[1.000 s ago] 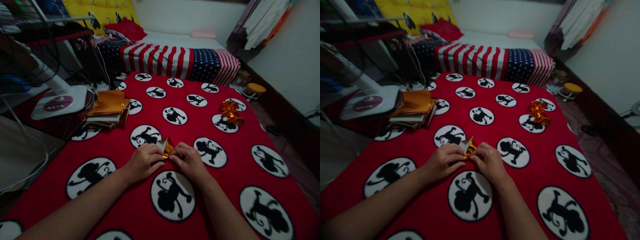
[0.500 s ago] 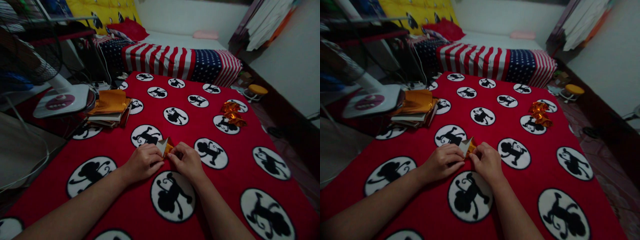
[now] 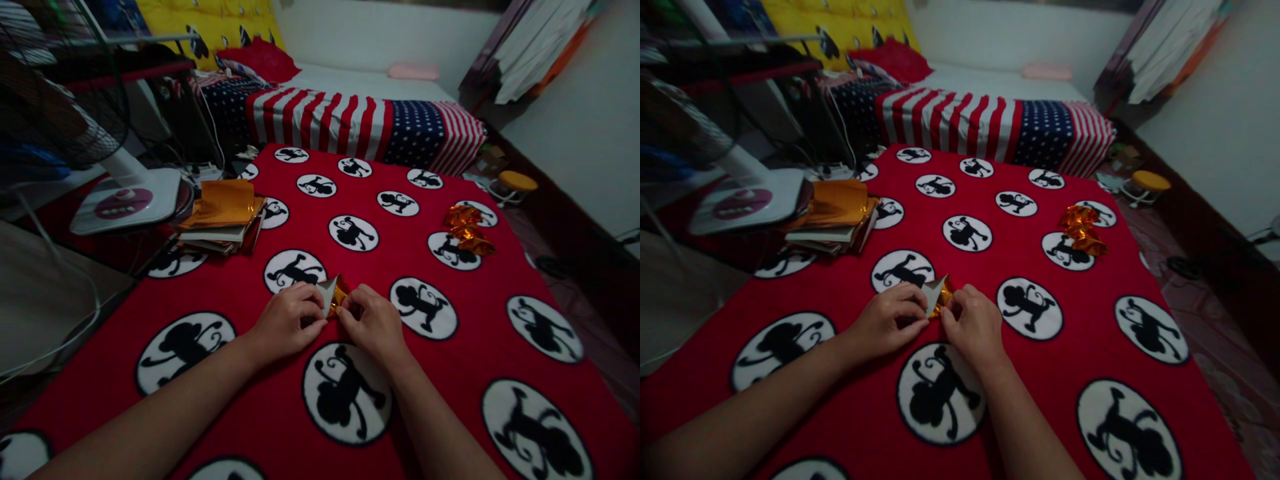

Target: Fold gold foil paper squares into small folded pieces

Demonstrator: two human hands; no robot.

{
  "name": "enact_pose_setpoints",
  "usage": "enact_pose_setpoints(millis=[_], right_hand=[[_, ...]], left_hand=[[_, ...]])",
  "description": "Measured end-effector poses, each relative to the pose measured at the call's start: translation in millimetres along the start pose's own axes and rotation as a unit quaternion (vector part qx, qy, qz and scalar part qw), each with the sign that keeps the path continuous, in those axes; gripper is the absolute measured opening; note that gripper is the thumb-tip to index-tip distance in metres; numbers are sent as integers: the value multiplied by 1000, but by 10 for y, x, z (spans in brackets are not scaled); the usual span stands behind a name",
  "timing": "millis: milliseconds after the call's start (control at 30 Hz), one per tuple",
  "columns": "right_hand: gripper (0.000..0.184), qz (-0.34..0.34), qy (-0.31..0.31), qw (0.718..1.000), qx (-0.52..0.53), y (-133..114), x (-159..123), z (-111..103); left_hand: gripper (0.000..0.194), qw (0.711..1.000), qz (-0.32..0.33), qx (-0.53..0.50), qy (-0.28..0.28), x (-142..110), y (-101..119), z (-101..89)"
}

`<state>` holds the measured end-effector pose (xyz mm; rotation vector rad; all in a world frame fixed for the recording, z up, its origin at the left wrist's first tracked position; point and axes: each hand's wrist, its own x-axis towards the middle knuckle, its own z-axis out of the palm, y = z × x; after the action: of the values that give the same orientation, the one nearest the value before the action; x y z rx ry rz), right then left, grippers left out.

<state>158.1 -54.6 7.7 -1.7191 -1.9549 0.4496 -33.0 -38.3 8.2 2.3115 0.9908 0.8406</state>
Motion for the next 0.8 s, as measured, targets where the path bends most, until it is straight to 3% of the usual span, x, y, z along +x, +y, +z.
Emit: enact_pose_setpoints(millis=[133, 267, 567, 800], right_hand=[[13, 4, -3, 1000, -2, -9, 2, -6], [12, 9, -13, 1000, -6, -20, 7, -15], [12, 17, -18, 1000, -19, -53, 7, -32], [17, 24, -19, 999, -30, -81, -7, -37]], left_hand=[[11, 996, -69, -52, -2, 24, 22, -6], [12, 993, -87, -77, 0, 38, 34, -4], [12, 999, 40, 16, -22, -18, -15, -4], [13, 998, 48, 26, -35, -18, 0, -30]])
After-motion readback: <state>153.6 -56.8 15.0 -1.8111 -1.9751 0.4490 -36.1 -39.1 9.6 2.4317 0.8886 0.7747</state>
